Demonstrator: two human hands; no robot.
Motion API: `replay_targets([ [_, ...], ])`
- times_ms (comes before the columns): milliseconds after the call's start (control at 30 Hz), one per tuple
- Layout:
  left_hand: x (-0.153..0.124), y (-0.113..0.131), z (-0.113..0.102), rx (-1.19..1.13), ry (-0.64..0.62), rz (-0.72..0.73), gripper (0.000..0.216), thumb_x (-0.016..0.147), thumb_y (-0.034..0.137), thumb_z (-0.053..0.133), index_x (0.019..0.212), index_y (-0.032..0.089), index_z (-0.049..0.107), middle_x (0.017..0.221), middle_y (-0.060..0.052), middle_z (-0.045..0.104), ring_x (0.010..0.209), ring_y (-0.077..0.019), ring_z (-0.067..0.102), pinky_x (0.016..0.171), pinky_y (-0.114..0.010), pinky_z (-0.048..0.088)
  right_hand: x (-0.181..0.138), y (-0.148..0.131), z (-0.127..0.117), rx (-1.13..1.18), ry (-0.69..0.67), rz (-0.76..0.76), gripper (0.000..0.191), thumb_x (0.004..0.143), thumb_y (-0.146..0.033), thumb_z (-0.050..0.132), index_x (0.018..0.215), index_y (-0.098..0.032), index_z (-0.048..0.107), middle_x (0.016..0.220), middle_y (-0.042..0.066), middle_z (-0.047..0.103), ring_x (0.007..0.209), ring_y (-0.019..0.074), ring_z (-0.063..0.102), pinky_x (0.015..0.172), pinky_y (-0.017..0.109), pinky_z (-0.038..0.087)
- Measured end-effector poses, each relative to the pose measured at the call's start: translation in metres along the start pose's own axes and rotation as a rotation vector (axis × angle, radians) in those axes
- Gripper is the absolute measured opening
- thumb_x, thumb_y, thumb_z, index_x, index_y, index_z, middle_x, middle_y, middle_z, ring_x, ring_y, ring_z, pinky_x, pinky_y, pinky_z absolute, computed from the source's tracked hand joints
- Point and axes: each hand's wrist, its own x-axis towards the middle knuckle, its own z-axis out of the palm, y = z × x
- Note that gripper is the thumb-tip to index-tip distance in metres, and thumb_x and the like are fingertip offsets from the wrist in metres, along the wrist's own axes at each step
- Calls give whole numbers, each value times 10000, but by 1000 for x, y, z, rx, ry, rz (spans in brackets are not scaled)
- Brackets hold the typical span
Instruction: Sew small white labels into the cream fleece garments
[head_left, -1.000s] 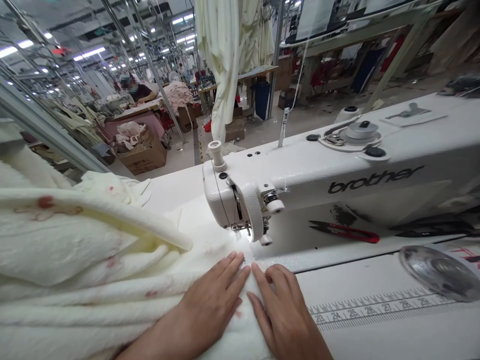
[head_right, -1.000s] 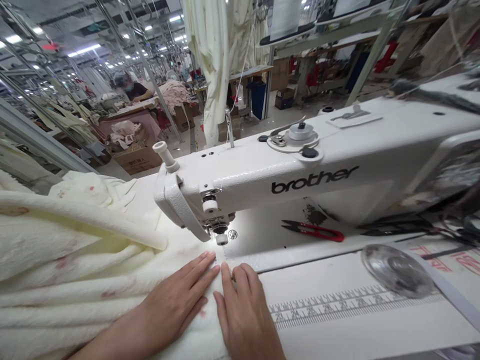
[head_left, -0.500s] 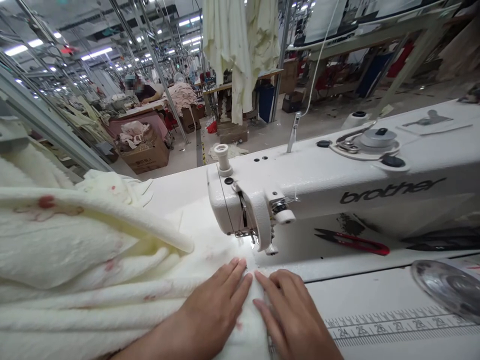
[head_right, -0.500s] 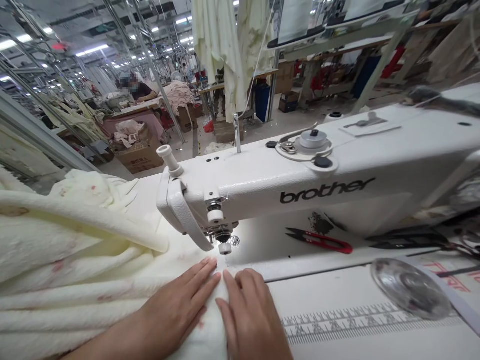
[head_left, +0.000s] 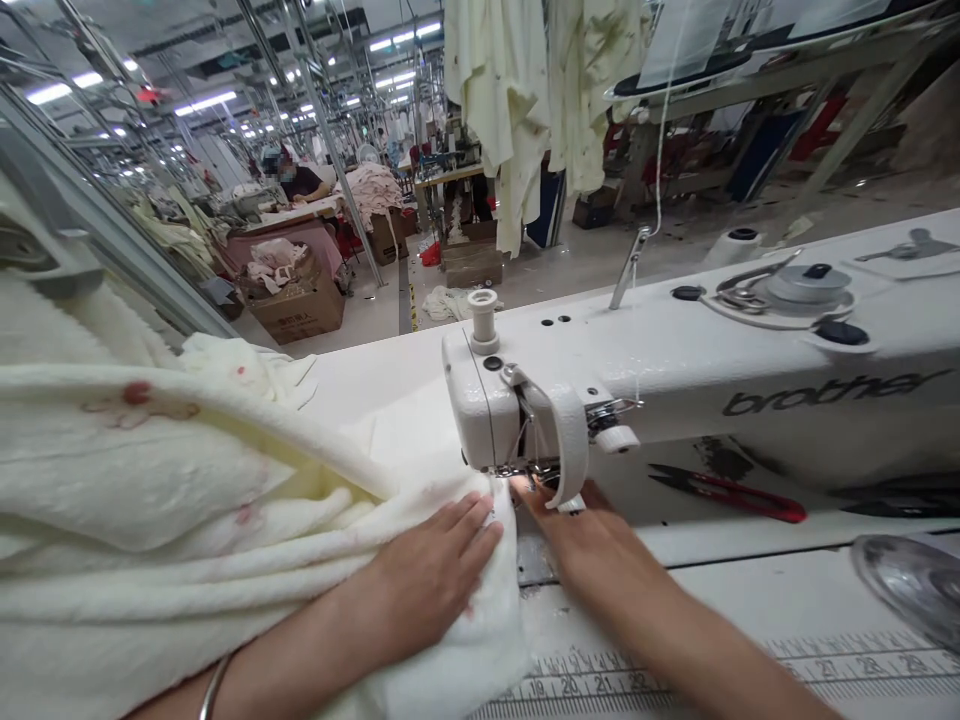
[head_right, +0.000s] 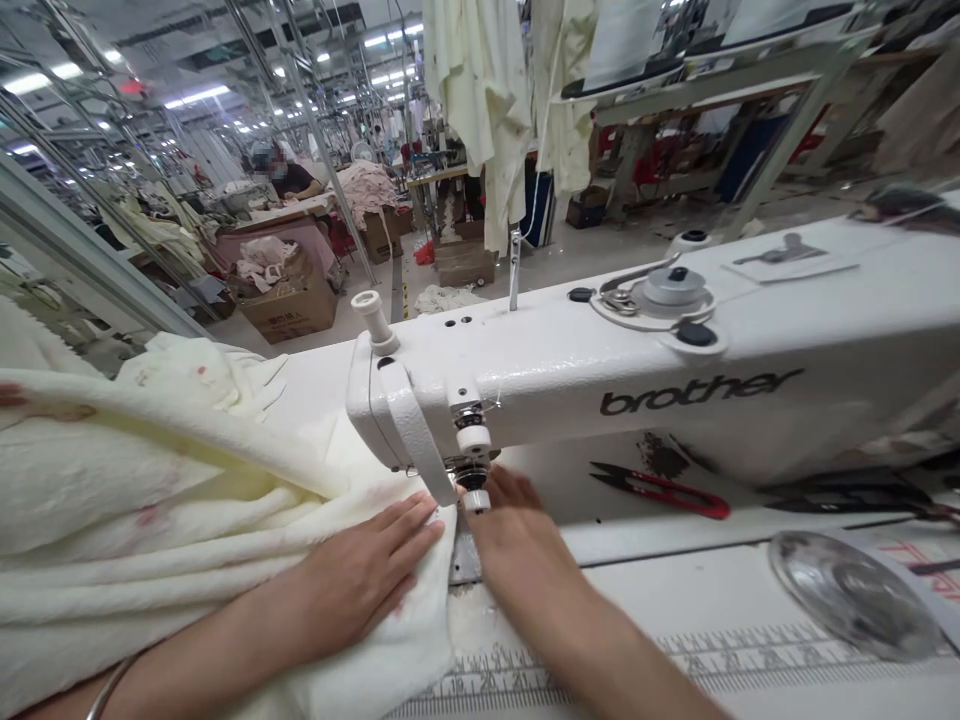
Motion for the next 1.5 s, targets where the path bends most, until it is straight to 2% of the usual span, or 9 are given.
replay_targets([
  [100,-1,-3,-1,0,12,8,481,891,147,439,1346,8,372,1395,-217,432,1307,-319,400,1069,-405,411,-27,-24,-2,-51,95,-37,526,777,32,281,1143,-107,633,1095,95,653,1020,238,581,842,372,489],
  [200,0,-6,0,-16,-11,-5,486,894,143,431,1356,10,362,1402,-217,422,1310,-315,398,1077,-410,404,-35,-35,4,-65,141,13,486,792,11,324,1147,-104,634,1110,91,643,1015,253,558,840,385,475],
  [333,1,-9,0,-55,-24,-28,471,904,149,407,1359,35,365,1403,-211,419,1312,-308,398,1083,-432,395,-31,-34,13,-33,112,80,518,780,39,342,1175,-142,623,1131,65,635,1035,238,530,871,379,443],
  [600,2,-14,2,-59,19,-17,458,902,157,409,1342,34,379,1390,-226,426,1309,-320,398,1080,-437,400,-30,-33,17,-56,104,109,519,776,34,357,1165,-175,630,1157,43,625,1050,229,520,872,359,439],
  [1000,6,-19,2,-74,76,-2,371,924,173,383,1274,55,410,1301,-218,500,1269,-305,453,1048,-449,439,-31,-28,15,-120,118,72,595,710,90,325,1150,-164,634,1095,80,628,993,224,552,785,337,506],
  [1233,15,-29,1,-81,66,-57,304,949,232,347,1180,78,471,1155,-185,564,1122,-296,555,907,-432,528,-24,-33,7,-124,176,107,597,703,113,292,1121,-147,632,1102,76,630,990,224,562,746,331,543],
  [1367,14,-31,4,-68,106,-58,310,957,234,337,1203,87,456,1128,-160,576,1113,-270,551,931,-412,511,-28,-34,9,-123,144,106,617,704,120,270,1150,-132,615,1122,94,624,1022,232,574,780,353,558],
  [1500,12,-30,5,-53,116,-53,341,954,244,353,1244,83,433,1204,-163,553,1151,-266,535,991,-416,477,-38,-33,10,-143,96,105,597,756,106,262,1209,-120,578,1205,99,590,1134,230,531,895,373,522],
])
